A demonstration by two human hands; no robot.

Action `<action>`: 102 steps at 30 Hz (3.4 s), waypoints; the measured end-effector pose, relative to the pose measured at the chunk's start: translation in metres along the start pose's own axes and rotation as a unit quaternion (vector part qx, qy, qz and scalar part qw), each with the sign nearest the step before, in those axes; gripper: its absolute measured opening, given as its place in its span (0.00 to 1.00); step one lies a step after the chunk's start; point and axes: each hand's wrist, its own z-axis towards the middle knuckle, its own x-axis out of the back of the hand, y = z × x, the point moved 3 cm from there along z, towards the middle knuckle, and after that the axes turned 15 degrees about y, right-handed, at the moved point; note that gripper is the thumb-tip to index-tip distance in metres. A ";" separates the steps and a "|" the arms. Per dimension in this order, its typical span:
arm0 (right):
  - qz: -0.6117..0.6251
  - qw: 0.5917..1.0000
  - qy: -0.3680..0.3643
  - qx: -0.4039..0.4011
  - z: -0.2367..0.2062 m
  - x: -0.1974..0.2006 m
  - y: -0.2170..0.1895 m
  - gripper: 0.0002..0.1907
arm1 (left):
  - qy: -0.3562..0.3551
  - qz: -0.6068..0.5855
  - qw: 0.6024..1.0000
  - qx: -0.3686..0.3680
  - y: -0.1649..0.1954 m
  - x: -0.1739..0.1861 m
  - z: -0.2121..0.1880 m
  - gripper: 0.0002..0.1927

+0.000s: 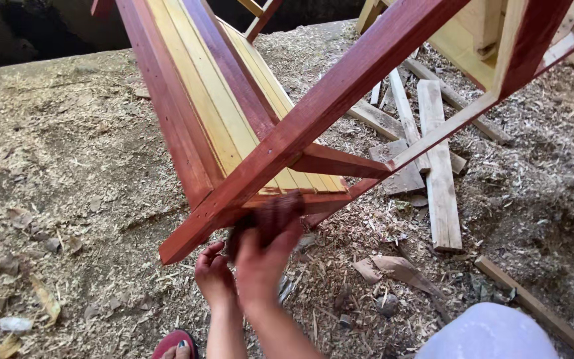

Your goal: The person applies a reddish wood stain to a wooden chair frame using a cloth, wiping the stain across the slats, rails and legs. They rotate and reposition the chair to reach different sides, working the stain into the wood surfaces.

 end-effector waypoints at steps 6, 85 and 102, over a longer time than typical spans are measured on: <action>-0.091 0.963 -0.195 0.163 -0.058 -0.029 -0.065 0.32 | -0.169 -0.446 0.859 0.184 0.044 0.002 -0.041 0.18; 0.196 0.915 0.229 -0.269 0.204 0.152 -0.526 0.21 | -0.480 0.195 0.855 0.010 0.418 -0.236 -0.349 0.13; 0.392 0.869 0.154 -0.262 0.163 0.014 -0.725 0.20 | -0.517 0.218 0.793 0.238 0.725 -0.239 -0.309 0.28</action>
